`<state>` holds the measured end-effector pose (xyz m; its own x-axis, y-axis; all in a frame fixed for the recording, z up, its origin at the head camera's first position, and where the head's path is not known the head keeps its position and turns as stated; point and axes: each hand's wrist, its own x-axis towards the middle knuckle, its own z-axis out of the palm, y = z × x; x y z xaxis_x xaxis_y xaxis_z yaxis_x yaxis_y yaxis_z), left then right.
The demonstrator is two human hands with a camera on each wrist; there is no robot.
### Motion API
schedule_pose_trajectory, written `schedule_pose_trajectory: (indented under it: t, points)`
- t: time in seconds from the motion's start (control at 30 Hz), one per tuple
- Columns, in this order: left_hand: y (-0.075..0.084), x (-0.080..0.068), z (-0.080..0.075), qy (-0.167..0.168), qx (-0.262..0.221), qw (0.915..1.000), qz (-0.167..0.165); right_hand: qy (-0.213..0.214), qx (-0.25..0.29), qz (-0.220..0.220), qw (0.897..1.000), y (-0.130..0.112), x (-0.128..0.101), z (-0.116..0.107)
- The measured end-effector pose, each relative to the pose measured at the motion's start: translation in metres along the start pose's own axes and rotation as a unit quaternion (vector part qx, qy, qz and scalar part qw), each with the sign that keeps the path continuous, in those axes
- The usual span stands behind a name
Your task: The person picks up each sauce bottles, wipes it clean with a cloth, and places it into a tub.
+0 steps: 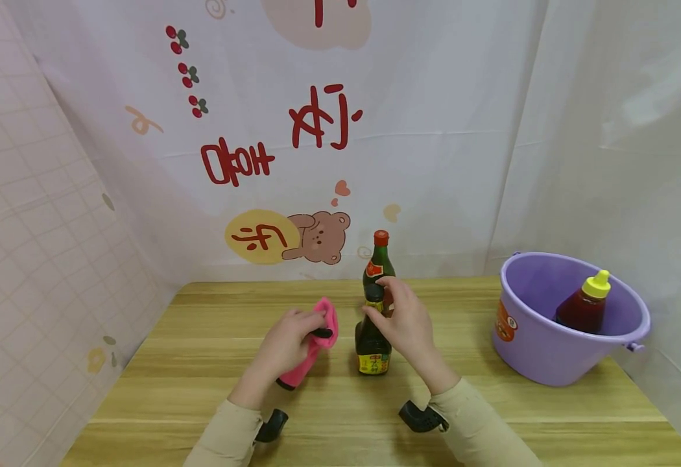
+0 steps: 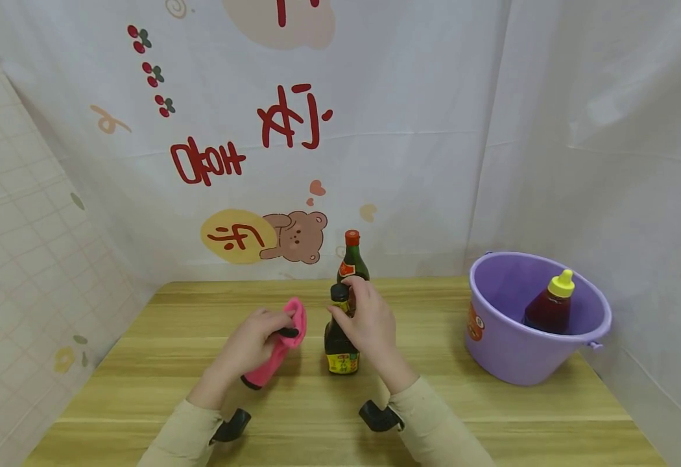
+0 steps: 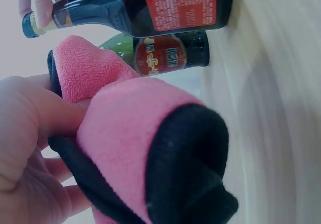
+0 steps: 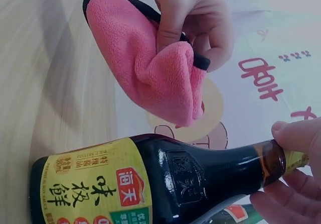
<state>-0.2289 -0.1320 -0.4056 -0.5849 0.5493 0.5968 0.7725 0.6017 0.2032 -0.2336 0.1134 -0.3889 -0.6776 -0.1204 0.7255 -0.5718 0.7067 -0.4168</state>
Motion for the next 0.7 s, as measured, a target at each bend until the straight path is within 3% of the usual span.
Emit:
schedule_pose_trajectory:
  t: [0.47,0.7]
  points:
    - [-0.001,0.014,-0.006,0.044,-0.027,0.9985,0.02,-0.07,0.127,0.025,0.989,0.013,0.008,-0.008]
    - [0.004,0.026,-0.016,0.057,-0.049,0.9969,0.02,-0.109,0.168,0.007,0.98,0.022,0.013,-0.008]
